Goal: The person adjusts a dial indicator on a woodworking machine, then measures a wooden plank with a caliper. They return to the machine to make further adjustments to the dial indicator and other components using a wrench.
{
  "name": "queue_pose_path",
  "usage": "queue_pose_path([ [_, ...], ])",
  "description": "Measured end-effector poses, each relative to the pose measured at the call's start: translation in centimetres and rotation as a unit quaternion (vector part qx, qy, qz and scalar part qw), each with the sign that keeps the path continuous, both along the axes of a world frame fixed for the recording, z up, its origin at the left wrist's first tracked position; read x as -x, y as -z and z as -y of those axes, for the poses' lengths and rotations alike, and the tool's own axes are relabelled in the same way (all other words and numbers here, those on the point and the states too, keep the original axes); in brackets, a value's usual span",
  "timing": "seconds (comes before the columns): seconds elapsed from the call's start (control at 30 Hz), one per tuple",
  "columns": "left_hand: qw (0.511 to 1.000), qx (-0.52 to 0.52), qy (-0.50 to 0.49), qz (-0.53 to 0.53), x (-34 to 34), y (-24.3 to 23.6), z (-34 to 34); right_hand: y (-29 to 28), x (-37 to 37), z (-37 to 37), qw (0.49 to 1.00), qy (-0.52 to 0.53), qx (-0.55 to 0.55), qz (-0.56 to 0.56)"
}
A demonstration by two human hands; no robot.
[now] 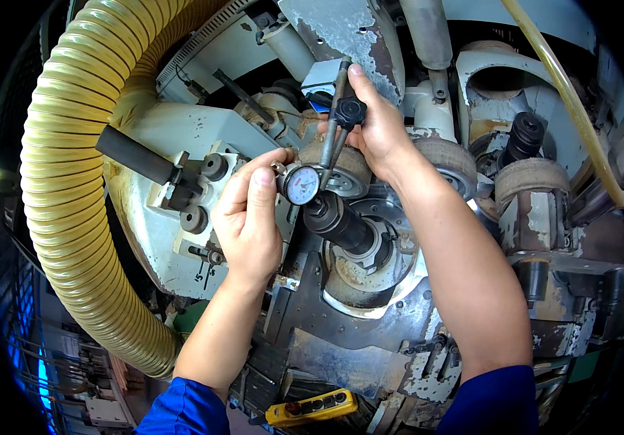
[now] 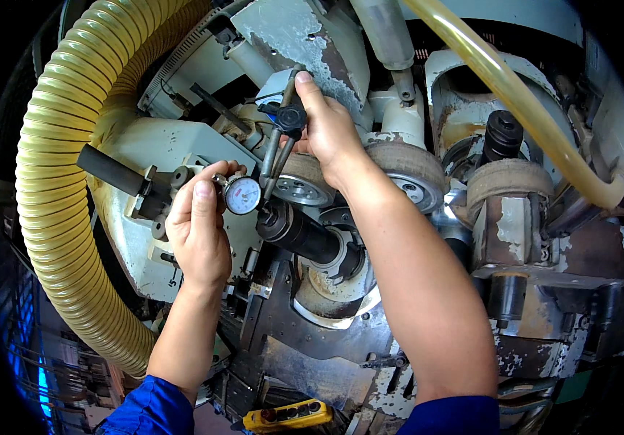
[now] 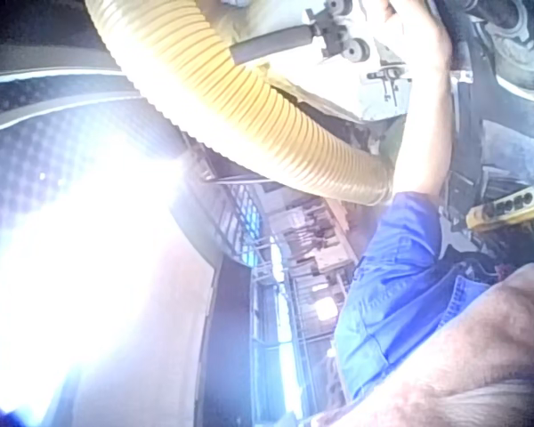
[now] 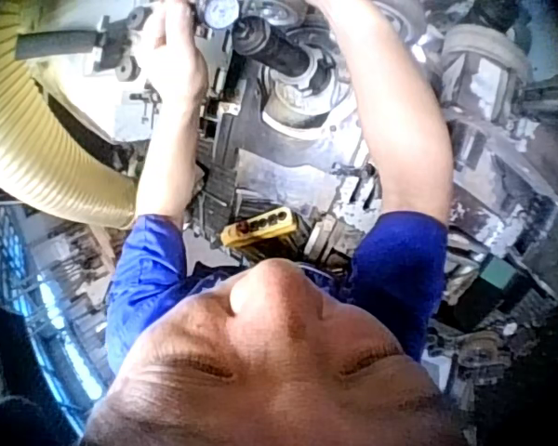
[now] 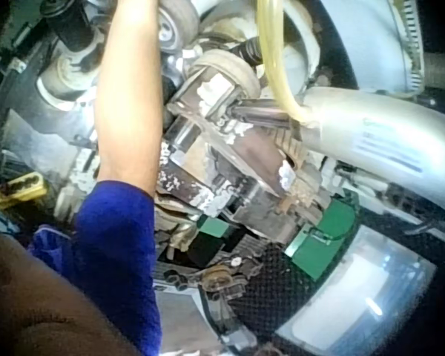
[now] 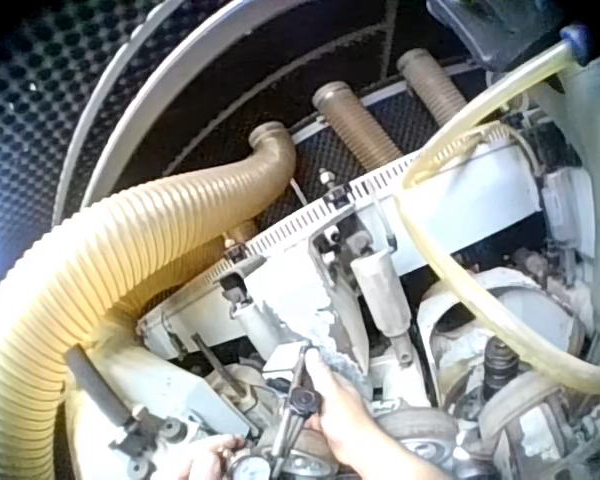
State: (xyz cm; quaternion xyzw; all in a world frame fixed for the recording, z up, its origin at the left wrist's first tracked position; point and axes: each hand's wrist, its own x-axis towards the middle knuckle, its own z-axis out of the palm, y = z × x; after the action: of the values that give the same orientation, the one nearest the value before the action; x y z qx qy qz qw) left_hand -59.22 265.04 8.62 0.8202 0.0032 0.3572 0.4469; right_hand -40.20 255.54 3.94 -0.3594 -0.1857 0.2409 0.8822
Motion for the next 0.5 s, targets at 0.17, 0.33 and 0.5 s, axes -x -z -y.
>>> queue_pose_path([
  [0.17, 0.999, 0.046, -0.01, -0.02, -0.2, -0.4, 0.3, 0.1, -0.1, 0.1, 1.0, 0.005, 0.008, 0.004],
  [0.33, 0.998, 0.057, 0.037, -0.014, -0.6, -0.2, -0.1, 0.2, -0.1, -0.3, 1.0, 0.003, 0.013, 0.01],
  [0.5, 0.986, 0.087, 0.139, -0.031, -0.7, 0.3, 0.3, 0.3, -0.3, -0.4, 1.0, 0.004, 0.009, 0.007],
])
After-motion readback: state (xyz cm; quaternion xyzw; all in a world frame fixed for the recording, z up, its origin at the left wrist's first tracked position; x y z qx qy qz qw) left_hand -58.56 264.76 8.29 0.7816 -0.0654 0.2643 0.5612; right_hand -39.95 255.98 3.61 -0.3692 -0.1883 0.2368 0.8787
